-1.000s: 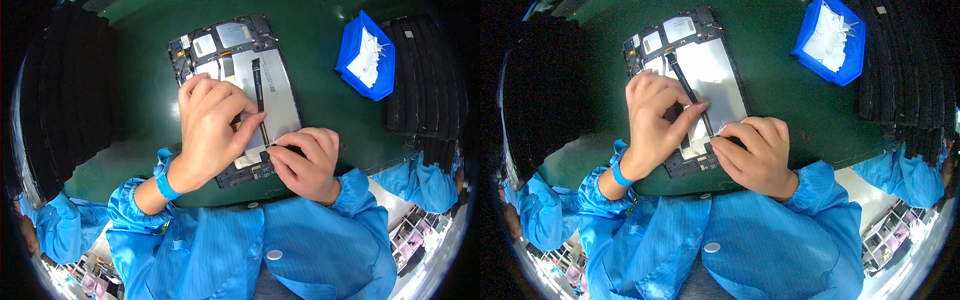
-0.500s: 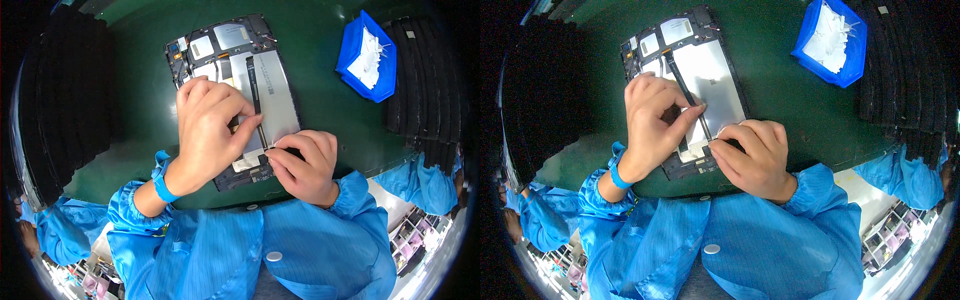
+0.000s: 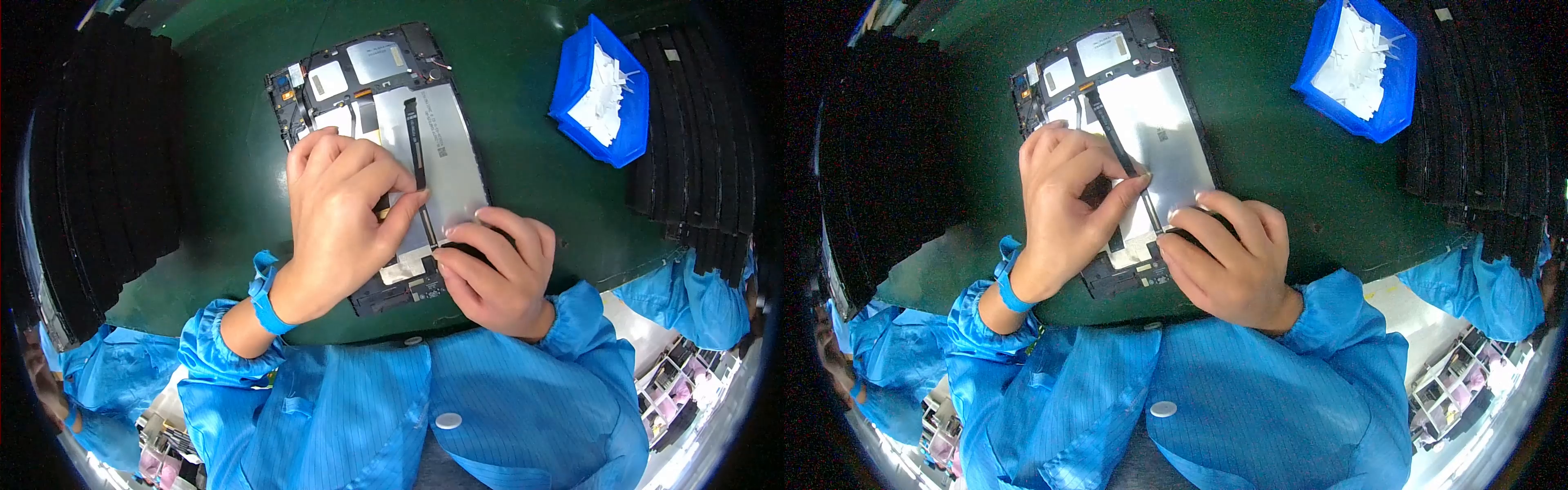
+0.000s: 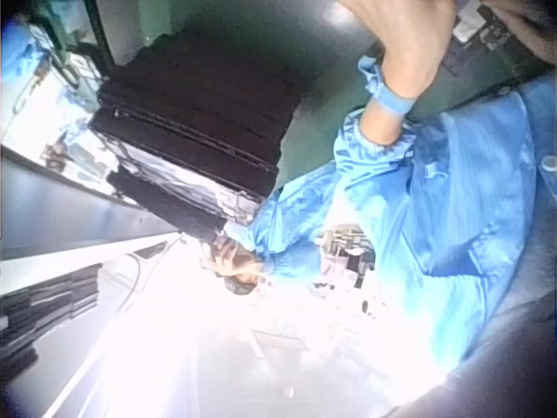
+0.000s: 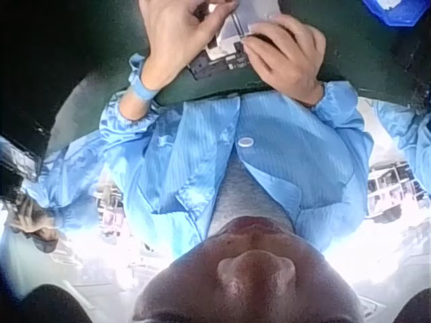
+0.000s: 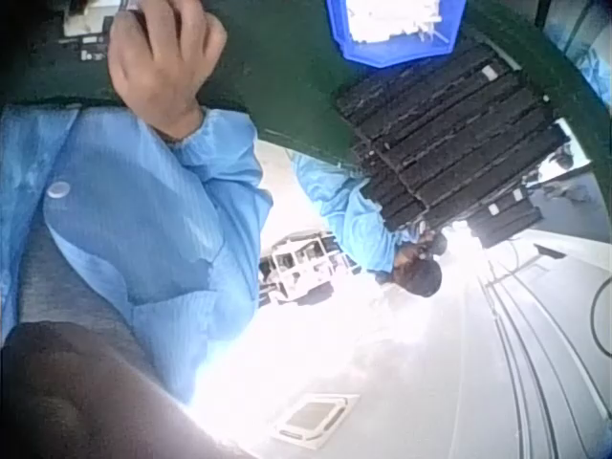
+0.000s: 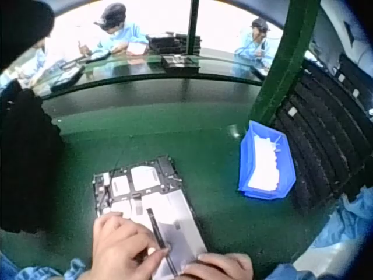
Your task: The person takes tablet assemblies from the conveyor, attaches and adheres ribbon cables onto each device by hand, and stacks the assembled tablets.
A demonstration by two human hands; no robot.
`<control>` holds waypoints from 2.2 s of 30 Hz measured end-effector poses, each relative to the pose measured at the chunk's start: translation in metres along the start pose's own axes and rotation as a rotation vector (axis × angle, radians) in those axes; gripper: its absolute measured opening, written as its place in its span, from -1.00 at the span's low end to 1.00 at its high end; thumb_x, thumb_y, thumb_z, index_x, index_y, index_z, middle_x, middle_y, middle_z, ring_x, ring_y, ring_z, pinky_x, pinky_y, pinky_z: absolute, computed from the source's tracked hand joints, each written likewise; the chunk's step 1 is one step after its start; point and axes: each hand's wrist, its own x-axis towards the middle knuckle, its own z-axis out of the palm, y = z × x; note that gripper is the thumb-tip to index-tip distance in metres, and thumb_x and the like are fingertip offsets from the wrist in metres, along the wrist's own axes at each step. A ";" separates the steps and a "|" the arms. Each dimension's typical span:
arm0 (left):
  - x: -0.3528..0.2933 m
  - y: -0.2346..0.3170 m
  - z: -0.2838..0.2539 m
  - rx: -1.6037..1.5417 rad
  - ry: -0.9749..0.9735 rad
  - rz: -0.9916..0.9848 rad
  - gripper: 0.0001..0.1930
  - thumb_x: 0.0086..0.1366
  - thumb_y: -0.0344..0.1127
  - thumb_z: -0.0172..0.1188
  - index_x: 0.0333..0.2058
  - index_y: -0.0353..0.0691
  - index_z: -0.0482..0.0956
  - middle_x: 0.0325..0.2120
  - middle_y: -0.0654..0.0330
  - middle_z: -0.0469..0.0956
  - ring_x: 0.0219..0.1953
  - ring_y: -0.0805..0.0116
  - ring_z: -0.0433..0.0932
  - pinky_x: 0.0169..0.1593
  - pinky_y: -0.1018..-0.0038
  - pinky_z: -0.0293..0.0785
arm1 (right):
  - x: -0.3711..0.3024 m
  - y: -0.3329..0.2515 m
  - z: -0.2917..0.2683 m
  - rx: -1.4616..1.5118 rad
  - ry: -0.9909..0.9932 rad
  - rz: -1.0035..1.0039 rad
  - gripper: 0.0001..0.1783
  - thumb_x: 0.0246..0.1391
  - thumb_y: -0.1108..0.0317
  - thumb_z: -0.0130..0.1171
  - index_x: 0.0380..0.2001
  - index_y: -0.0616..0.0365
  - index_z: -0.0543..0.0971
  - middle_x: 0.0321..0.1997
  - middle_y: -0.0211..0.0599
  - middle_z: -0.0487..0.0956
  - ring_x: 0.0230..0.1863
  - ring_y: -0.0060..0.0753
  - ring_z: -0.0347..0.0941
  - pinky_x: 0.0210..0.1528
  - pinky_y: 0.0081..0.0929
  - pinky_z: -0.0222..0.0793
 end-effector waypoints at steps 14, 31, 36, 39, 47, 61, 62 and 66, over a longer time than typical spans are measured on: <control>0.000 0.002 0.006 -0.022 0.035 -0.015 -0.80 -0.06 -0.29 0.40 -0.59 -0.15 0.52 -0.49 0.26 0.49 -0.28 0.21 0.43 0.13 0.20 0.16 | -0.004 -0.011 -0.013 -0.140 -0.142 -0.153 -0.79 -0.04 0.22 0.19 -0.34 0.06 0.55 0.00 -0.39 0.60 0.17 -0.14 0.42 0.19 -0.10 0.19; -0.026 -0.027 0.012 -0.771 0.521 -0.338 -0.39 0.41 -0.20 -0.11 0.29 -0.42 -0.05 0.32 -0.07 -0.04 0.39 0.13 -0.10 0.40 0.28 -0.24 | 0.031 0.057 0.023 0.217 -0.106 0.305 -0.26 0.11 0.29 0.08 0.32 0.28 0.11 0.40 0.07 0.12 0.42 0.08 -0.05 0.39 -0.04 -0.17; -0.024 -0.026 0.013 -1.021 0.619 -0.268 -0.36 0.44 -0.09 -0.15 0.29 -0.39 -0.09 0.34 -0.08 -0.09 0.41 0.08 -0.12 0.42 0.26 -0.26 | 0.044 0.037 0.023 1.139 -0.075 0.545 -0.27 0.18 0.40 -0.01 0.35 0.30 -0.01 0.42 -0.02 0.07 0.45 -0.17 -0.09 0.43 -0.29 -0.21; -0.018 -0.034 0.017 -1.189 0.663 -0.272 -0.42 0.44 -0.08 -0.18 0.26 -0.35 0.02 0.29 -0.04 0.04 0.38 0.05 -0.02 0.42 0.19 -0.19 | 0.052 0.031 0.018 1.201 0.030 0.578 -0.23 0.15 0.44 0.00 0.37 0.28 -0.05 0.43 0.00 0.06 0.43 -0.16 -0.01 0.42 -0.29 -0.13; -0.016 -0.042 0.006 -1.314 0.530 -0.388 -0.49 0.49 -0.13 -0.19 0.24 -0.35 0.01 0.16 0.07 0.18 0.25 0.28 0.18 0.33 0.37 0.07 | 0.149 -0.004 -0.047 1.269 0.092 0.538 -0.31 0.21 0.39 -0.07 0.37 0.26 0.01 0.30 0.02 0.27 0.23 -0.23 0.33 0.26 -0.38 0.24; -0.016 -0.019 -0.005 -1.202 0.477 -0.434 -0.52 0.45 -0.07 -0.16 0.14 -0.34 0.19 0.09 0.06 0.28 0.17 0.31 0.24 0.28 0.35 0.09 | 0.272 -0.178 -0.009 1.634 -0.097 0.217 -0.25 0.19 0.48 0.02 0.34 0.40 -0.08 0.26 0.04 0.29 0.18 -0.29 0.31 0.26 -0.39 0.17; -0.015 -0.020 0.002 -1.145 0.561 -0.314 -0.52 0.44 -0.07 -0.14 0.14 -0.35 0.19 0.09 0.04 0.28 0.17 0.28 0.24 0.27 0.36 0.10 | 0.270 -0.183 -0.009 1.605 -0.089 0.196 -0.27 0.21 0.47 -0.01 0.33 0.44 -0.08 0.34 0.07 0.19 0.27 -0.24 0.21 0.33 -0.38 0.05; -0.018 -0.034 0.018 -0.911 0.536 -0.172 -0.54 0.40 -0.16 -0.06 0.12 -0.36 0.20 0.10 -0.03 0.27 0.18 0.15 0.25 0.26 0.33 0.12 | 0.249 -0.171 0.009 1.482 -0.071 0.008 -0.25 0.21 0.43 -0.03 0.35 0.41 -0.10 0.45 0.09 -0.04 0.43 -0.17 -0.03 0.41 -0.35 -0.15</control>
